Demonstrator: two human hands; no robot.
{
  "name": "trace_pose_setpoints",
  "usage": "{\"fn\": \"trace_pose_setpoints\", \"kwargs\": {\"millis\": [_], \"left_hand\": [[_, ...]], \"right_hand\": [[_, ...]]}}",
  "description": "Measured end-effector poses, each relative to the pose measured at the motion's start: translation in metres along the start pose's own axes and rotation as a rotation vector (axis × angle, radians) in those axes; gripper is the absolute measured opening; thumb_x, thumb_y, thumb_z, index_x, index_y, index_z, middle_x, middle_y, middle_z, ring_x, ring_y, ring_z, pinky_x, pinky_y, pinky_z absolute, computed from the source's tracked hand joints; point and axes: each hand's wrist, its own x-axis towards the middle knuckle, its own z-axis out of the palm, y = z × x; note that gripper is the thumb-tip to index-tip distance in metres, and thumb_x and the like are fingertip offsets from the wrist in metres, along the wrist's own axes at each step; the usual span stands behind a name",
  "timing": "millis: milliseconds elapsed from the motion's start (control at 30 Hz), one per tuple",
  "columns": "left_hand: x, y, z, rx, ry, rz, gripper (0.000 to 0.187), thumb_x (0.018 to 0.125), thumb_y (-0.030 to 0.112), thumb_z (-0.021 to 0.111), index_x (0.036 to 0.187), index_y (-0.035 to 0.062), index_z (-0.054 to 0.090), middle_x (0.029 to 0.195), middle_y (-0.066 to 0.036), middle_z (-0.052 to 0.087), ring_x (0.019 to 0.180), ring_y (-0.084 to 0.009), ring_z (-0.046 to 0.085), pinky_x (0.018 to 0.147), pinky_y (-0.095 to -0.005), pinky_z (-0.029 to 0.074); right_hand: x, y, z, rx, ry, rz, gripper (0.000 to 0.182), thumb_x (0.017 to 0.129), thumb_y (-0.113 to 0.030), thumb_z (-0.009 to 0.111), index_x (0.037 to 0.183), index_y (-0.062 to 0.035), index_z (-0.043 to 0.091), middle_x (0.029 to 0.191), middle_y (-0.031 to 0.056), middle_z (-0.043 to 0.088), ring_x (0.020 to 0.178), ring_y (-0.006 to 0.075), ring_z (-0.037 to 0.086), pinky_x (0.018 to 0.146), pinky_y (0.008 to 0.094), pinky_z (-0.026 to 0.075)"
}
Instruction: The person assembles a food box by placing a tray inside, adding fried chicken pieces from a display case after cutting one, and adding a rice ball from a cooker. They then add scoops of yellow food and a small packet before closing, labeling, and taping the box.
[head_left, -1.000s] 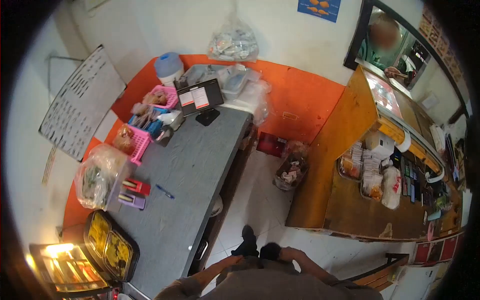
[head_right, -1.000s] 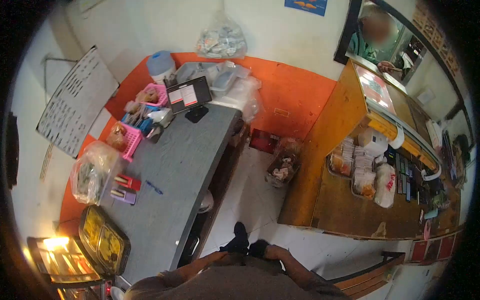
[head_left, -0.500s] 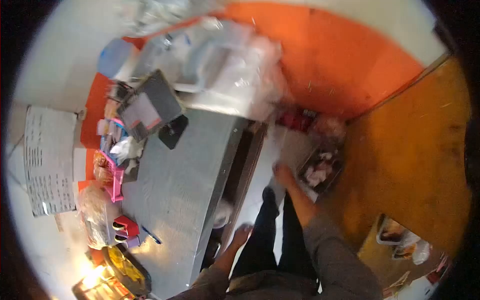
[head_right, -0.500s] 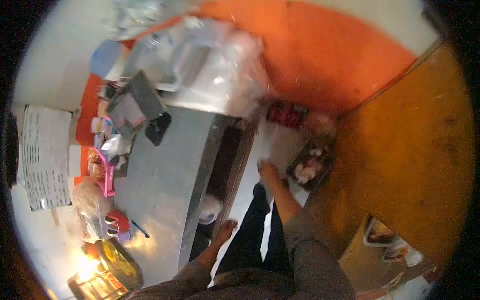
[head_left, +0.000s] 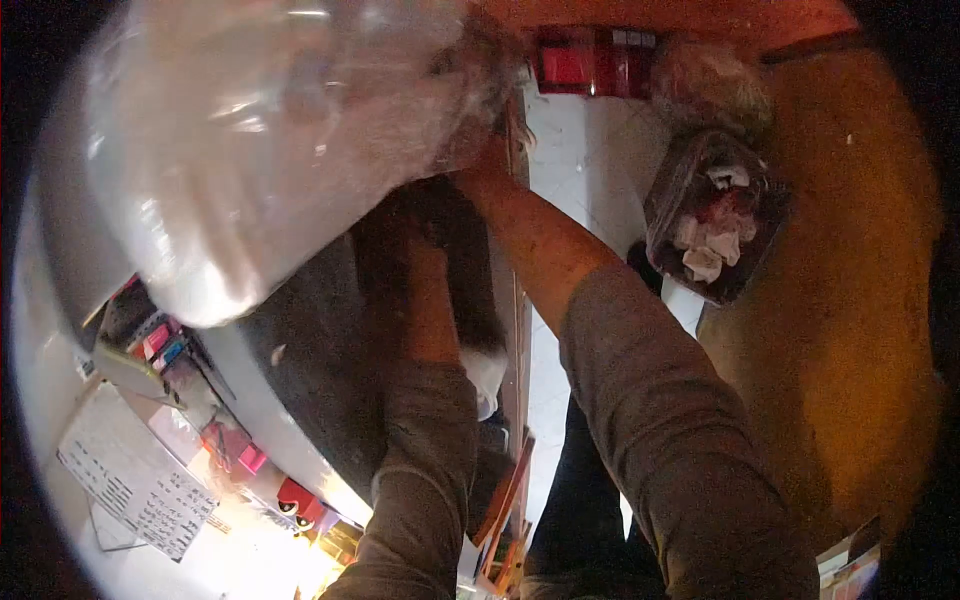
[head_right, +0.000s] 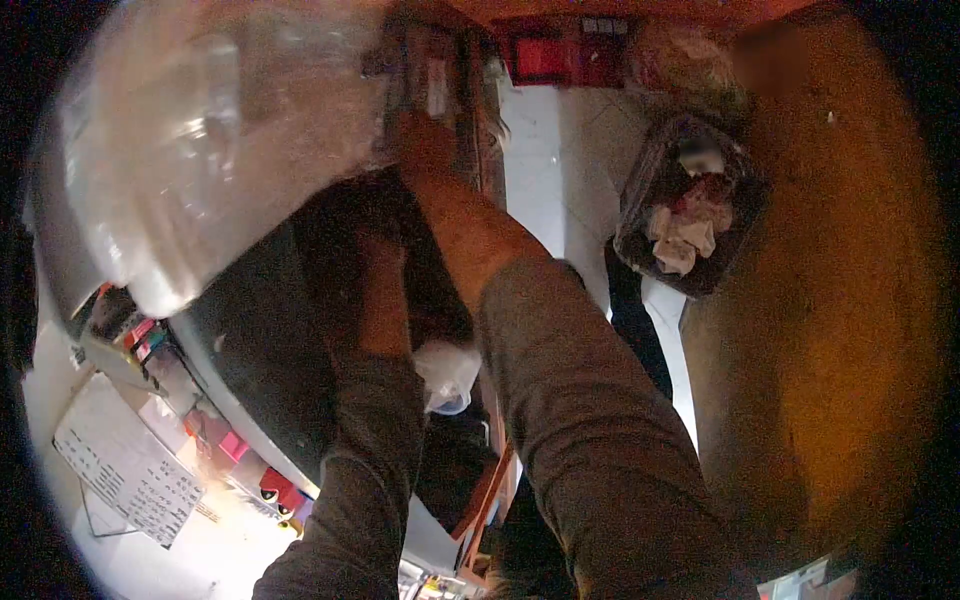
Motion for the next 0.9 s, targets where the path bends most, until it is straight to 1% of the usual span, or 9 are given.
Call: {"fn": "trace_pose_setpoints", "kwargs": {"millis": [67,100,200,300,400,533,667,833,900], "left_hand": [[0.043,-0.026,0.009,-0.536,-0.551,-0.331,0.049,0.096,0.028,0.047,0.136,0.0000,0.042,0.140,-0.019,0.043,0.119,-0.0344,0.050,0.101,-0.0471,0.039],[0.041,-0.019,0.009,-0.536,-0.563,-0.332,0.049,0.096,0.028,0.047,0.136,0.0000,0.042,0.140,-0.019,0.043,0.119,-0.0344,0.050,0.101,-0.0471,0.039],[0.012,-0.012,-0.002,-0.578,-0.557,-0.344,0.048,0.095,0.028,0.049,0.133,-0.0006,0.044,0.137,-0.019,0.045,0.117,-0.0341,0.051,0.099,-0.0470,0.040],[-0.019,-0.009,-0.024,-0.620,-0.524,-0.366,0.047,0.094,0.028,0.051,0.130,-0.0012,0.046,0.133,-0.019,0.047,0.115,-0.0338,0.052,0.098,-0.0469,0.041],[0.045,-0.029,-0.014,-0.655,-0.475,-0.385,0.046,0.093,0.029,0.053,0.128,-0.0017,0.047,0.129,-0.019,0.050,0.113,-0.0335,0.053,0.096,-0.0467,0.042],[0.103,-0.030,-0.016,-0.693,-0.402,-0.377,0.046,0.092,0.029,0.055,0.124,-0.0025,0.050,0.125,-0.018,0.053,0.110,-0.0331,0.054,0.094,-0.0466,0.043],[0.010,0.037,-0.082,-0.793,-0.281,-0.350,0.045,0.091,0.030,0.058,0.121,-0.0032,0.052,0.120,-0.018,0.056,0.107,-0.0327,0.055,0.092,-0.0464,0.044],[0.019,0.051,-0.163,-0.981,-0.100,-0.300,0.044,0.089,0.030,0.061,0.116,-0.0041,0.055,0.114,-0.018,0.059,0.104,-0.0322,0.057,0.090,-0.0462,0.046],[0.026,0.066,-0.189,-1.056,-0.018,-0.290,0.044,0.089,0.031,0.062,0.115,-0.0045,0.057,0.111,-0.018,0.061,0.103,-0.0320,0.057,0.089,-0.0461,0.046]], "right_hand": [[0.022,-0.016,-0.001,0.040,-0.113,0.119,0.025,0.083,-0.021,0.061,0.103,-0.0069,0.067,0.104,0.0179,0.064,0.092,0.0335,0.065,0.075,0.0482,0.052],[0.032,-0.018,0.000,0.079,-0.208,0.218,0.024,0.082,-0.021,0.062,0.101,-0.0070,0.067,0.101,0.0180,0.065,0.091,0.0319,0.066,0.070,0.0468,0.053],[0.039,-0.005,0.031,-0.160,-0.126,0.133,0.022,0.081,-0.024,0.064,0.094,-0.0069,0.069,0.096,0.0187,0.066,0.091,0.0284,0.066,0.069,0.0433,0.054],[0.002,-0.003,-0.035,-0.024,0.045,-0.099,0.023,0.079,-0.027,0.067,0.087,-0.0058,0.070,0.089,0.0204,0.067,0.084,0.0299,0.068,0.068,0.0446,0.055],[-0.022,-0.015,-0.090,0.110,-0.085,0.068,0.027,0.078,-0.029,0.067,0.082,-0.0028,0.070,0.080,0.0223,0.066,0.076,0.0355,0.067,0.067,0.0477,0.055],[-0.054,-0.023,-0.103,0.127,-0.065,0.007,0.027,0.080,-0.026,0.066,0.075,0.0010,0.067,0.067,0.0199,0.065,0.064,0.0378,0.065,0.061,0.0429,0.053],[-0.063,-0.023,-0.113,0.298,0.079,0.003,0.028,0.079,-0.027,0.067,0.072,0.0008,0.066,0.063,0.0189,0.063,0.060,0.0335,0.065,0.058,0.0413,0.051],[-0.069,-0.046,-0.147,0.462,-0.001,-0.027,0.022,0.077,-0.018,0.069,0.068,0.0013,0.063,0.059,0.0166,0.059,0.053,0.0234,0.062,0.053,0.0351,0.047],[-0.080,-0.066,-0.176,0.515,0.087,0.061,0.024,0.074,-0.024,0.067,0.067,-0.0010,0.062,0.065,0.0213,0.061,0.062,0.0374,0.063,0.058,0.0453,0.049]]}}
